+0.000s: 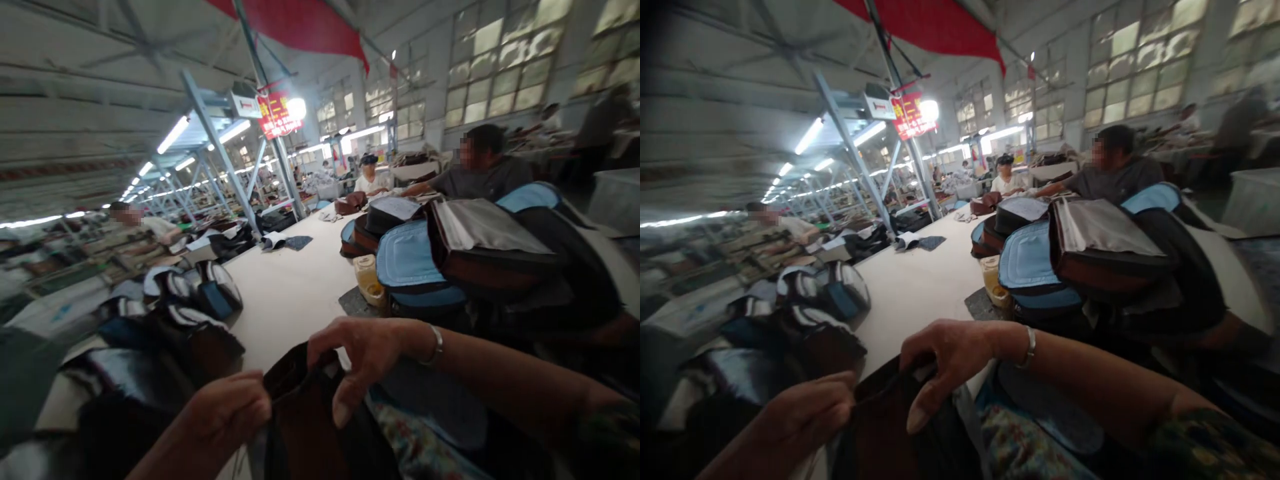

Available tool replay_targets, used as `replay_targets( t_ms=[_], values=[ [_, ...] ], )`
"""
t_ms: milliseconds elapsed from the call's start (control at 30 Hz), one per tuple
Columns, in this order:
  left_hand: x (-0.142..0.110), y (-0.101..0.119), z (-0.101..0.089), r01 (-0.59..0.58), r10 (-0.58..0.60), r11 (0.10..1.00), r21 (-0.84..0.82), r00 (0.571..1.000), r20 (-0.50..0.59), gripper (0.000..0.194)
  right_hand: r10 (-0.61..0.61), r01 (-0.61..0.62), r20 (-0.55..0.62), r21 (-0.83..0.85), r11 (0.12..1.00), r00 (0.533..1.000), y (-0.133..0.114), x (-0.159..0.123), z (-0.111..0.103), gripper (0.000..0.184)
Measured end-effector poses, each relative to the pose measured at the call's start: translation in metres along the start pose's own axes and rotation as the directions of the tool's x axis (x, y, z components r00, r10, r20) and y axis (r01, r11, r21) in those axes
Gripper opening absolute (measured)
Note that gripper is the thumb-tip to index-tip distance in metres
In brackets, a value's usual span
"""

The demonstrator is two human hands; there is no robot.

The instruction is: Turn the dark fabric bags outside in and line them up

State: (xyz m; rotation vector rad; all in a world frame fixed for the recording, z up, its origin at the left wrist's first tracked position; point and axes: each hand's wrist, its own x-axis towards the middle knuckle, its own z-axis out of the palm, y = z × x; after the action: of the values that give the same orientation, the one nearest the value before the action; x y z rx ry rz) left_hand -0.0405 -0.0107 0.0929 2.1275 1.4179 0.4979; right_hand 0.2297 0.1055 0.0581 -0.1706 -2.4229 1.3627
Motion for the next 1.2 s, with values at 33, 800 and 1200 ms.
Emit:
replay_targets(
  t_ms=[33,800,1200],
  values=[
    [-0.003,0.001,-0.001,-0.004,0.005,1.000,-0.022,0.998,0.058,0.053,-0.020,0.020,0.014,0.014,1.000,1.000,0.003,0.000,0.007,0.067],
    [-0.043,0.059,0.034,0.371,-0.330,0.877,-0.305,0.927,0.181,0.024,-0.005,0.004,0.004,0.210,0.978,1.000,-0.004,0.009,0.075,0.065],
    [-0.039,0.062,0.035,0.386,-0.327,0.849,-0.361,0.920,0.215,0.018,-0.096,-0.048,0.196,0.623,0.780,0.976,0.004,0.017,0.071,0.032]
  ],
)
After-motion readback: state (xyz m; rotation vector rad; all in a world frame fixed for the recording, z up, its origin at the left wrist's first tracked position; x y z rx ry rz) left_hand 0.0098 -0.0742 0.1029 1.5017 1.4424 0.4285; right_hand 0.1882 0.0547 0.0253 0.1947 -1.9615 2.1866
